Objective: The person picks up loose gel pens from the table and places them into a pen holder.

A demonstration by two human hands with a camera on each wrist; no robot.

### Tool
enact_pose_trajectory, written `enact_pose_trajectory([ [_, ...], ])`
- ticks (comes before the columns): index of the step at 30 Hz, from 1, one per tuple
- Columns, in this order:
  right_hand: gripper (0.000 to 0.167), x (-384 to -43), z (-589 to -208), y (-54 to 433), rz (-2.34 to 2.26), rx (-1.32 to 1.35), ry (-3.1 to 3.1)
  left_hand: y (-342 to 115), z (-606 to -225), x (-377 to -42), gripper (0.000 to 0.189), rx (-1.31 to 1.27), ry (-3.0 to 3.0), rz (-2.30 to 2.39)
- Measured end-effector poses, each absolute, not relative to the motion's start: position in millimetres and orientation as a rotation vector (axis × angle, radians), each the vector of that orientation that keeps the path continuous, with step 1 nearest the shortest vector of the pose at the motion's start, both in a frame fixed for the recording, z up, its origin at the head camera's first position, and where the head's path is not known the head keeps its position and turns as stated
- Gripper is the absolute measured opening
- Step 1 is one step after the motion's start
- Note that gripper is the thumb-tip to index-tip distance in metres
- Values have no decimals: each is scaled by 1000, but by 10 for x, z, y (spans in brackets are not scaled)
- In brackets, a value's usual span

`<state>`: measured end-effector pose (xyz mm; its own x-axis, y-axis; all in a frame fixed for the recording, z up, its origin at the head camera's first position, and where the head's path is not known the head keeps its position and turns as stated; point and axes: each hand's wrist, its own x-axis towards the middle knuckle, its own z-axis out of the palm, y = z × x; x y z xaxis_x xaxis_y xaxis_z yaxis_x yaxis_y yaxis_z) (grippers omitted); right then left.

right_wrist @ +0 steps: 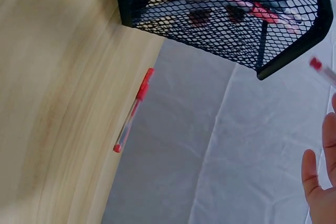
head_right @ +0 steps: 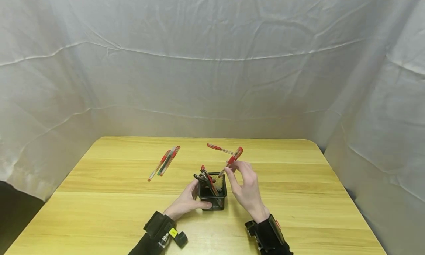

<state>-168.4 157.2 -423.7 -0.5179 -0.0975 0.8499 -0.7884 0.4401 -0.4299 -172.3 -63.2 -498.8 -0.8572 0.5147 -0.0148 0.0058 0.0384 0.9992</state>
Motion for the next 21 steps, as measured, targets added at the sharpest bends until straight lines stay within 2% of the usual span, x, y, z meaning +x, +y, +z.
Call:
enact_pose_trajectory([
  [4,24,-1687,-4248,1569,1086,742,-1933,-635,-4990,-1725,95,515,1968,1860],
  [11,13,-1681,-4234,1577,1127,729,-2012,-624,-4991,-1734,91,539,1948,1889],
  [17,20,-1690,-4269,1581,1147,743,-2030,-621,-4982,-1729,89,553,1935,1899],
  [21,18,-1682,-4288,1576,1074,742,-2075,-625,-4978,-1731,88,563,1926,1903],
])
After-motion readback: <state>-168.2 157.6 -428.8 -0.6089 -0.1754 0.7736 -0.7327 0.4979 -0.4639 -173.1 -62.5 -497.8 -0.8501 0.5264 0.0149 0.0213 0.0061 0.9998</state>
